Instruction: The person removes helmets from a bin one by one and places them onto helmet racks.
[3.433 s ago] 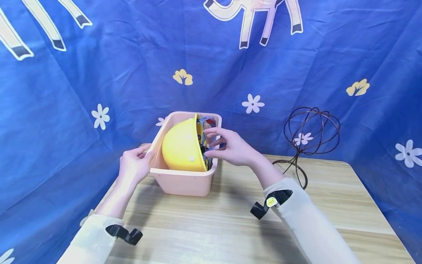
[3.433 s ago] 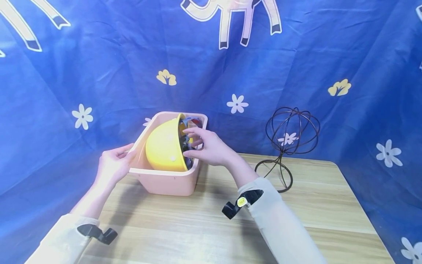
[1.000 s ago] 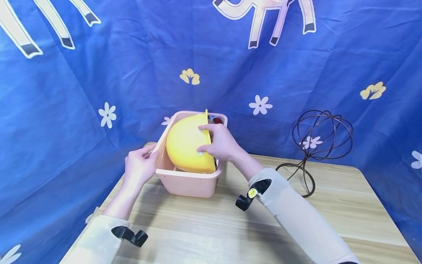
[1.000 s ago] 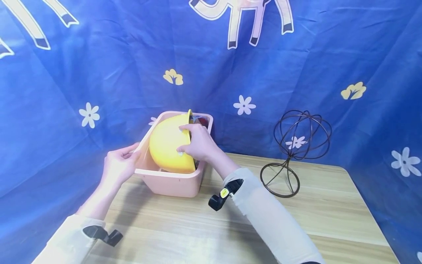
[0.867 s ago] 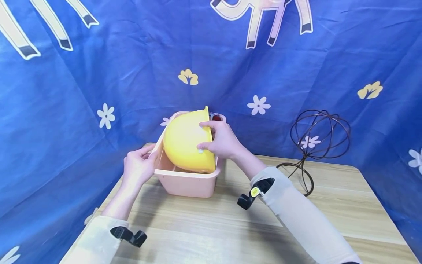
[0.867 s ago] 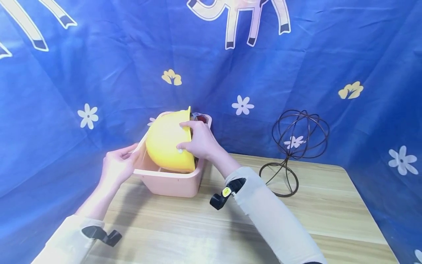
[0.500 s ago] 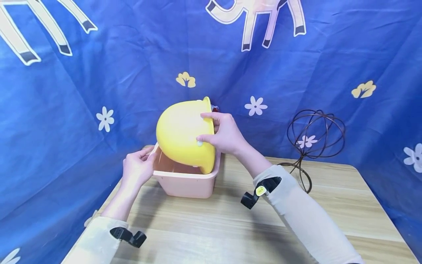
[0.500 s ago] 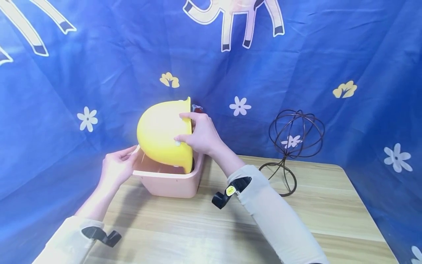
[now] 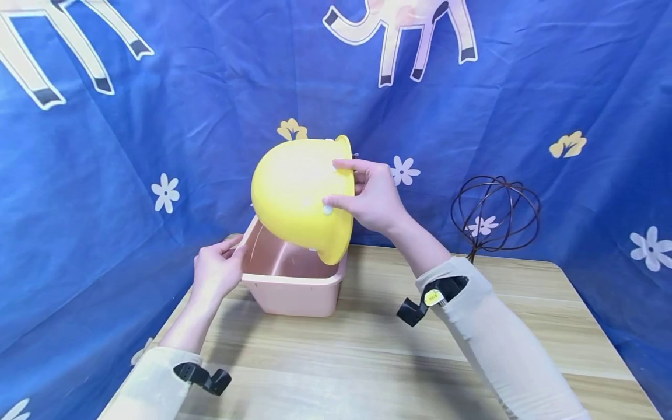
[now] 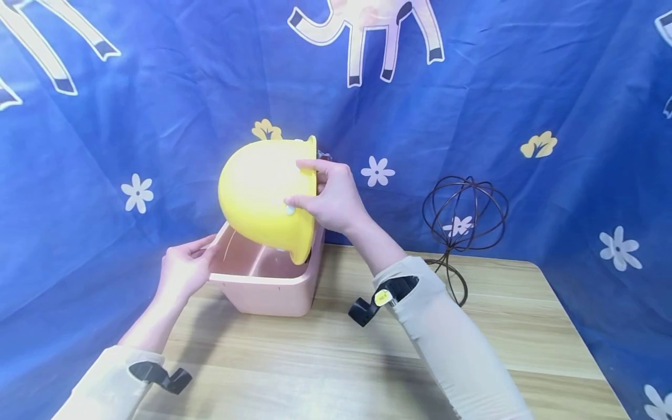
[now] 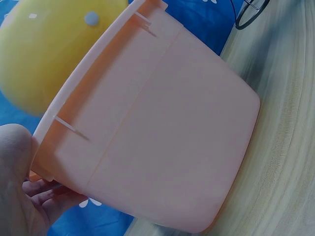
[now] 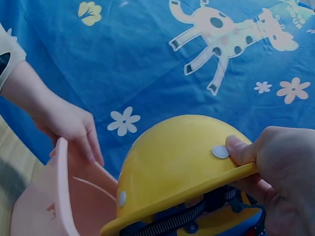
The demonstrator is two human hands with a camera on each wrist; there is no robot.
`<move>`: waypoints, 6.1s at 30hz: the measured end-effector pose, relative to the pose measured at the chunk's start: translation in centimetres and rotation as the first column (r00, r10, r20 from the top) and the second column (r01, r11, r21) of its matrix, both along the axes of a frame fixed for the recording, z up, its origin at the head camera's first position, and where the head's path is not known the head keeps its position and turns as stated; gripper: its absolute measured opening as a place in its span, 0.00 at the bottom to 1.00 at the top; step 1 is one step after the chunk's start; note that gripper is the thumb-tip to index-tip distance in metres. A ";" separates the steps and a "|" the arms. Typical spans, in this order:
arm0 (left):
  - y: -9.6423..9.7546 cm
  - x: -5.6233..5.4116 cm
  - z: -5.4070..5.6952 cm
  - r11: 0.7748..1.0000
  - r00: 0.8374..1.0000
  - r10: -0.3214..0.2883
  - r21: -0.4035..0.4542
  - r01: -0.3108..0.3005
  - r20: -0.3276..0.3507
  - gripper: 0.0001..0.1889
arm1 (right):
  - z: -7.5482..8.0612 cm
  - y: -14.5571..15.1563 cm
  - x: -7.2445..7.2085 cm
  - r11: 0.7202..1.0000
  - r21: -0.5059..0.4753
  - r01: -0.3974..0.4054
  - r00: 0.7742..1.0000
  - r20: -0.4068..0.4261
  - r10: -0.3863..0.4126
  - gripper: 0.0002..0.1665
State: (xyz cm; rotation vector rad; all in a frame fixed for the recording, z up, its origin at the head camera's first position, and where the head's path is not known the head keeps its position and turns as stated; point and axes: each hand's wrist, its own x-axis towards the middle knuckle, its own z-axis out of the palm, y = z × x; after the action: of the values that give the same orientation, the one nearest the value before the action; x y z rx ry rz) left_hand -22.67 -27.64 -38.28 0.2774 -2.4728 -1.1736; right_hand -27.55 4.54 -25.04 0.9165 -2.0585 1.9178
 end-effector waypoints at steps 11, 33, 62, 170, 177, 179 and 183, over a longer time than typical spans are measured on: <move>0.3 -0.1 -0.1 1.000 1.000 0.021 -0.013 -0.021 0.011 0.22 | 1.0 2.8 -0.1 0.994 -0.092 0.057 0.997 -0.044 -0.061 0.37; 0.2 -0.2 0.0 0.999 0.999 0.038 -0.019 -0.038 0.020 0.22 | 2.6 9.8 0.9 0.930 -0.350 0.112 0.987 -0.070 -0.145 0.36; -0.7 0.1 0.3 0.999 0.999 0.047 -0.018 -0.047 0.022 0.22 | 0.7 17.2 2.5 0.813 -0.536 0.227 0.960 -0.017 -0.279 0.35; -0.3 0.2 0.1 0.999 0.999 0.035 -0.012 -0.035 0.029 0.22 | -12.5 28.0 5.1 0.638 -0.619 0.457 0.889 0.312 -0.334 0.42; -0.5 0.3 0.2 1.000 0.999 0.030 -0.011 -0.029 0.045 0.22 | -12.2 28.7 5.5 0.722 -0.577 0.380 0.923 0.290 -0.255 0.41; -0.6 0.2 0.1 1.000 0.999 0.027 -0.010 -0.027 0.047 0.23 | -12.2 28.9 5.5 0.742 -0.556 0.374 0.924 0.289 -0.249 0.40; -0.7 0.1 0.1 1.000 0.999 0.016 -0.023 -0.015 0.039 0.23 | -12.1 29.2 5.7 0.777 -0.522 0.352 0.930 0.292 -0.225 0.43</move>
State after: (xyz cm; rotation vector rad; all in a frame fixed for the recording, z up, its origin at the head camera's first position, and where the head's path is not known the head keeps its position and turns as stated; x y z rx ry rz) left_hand -22.57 -28.29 -38.17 0.3149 -2.5115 -1.1430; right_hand -21.83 33.73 -37.13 0.2401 -1.4379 2.3137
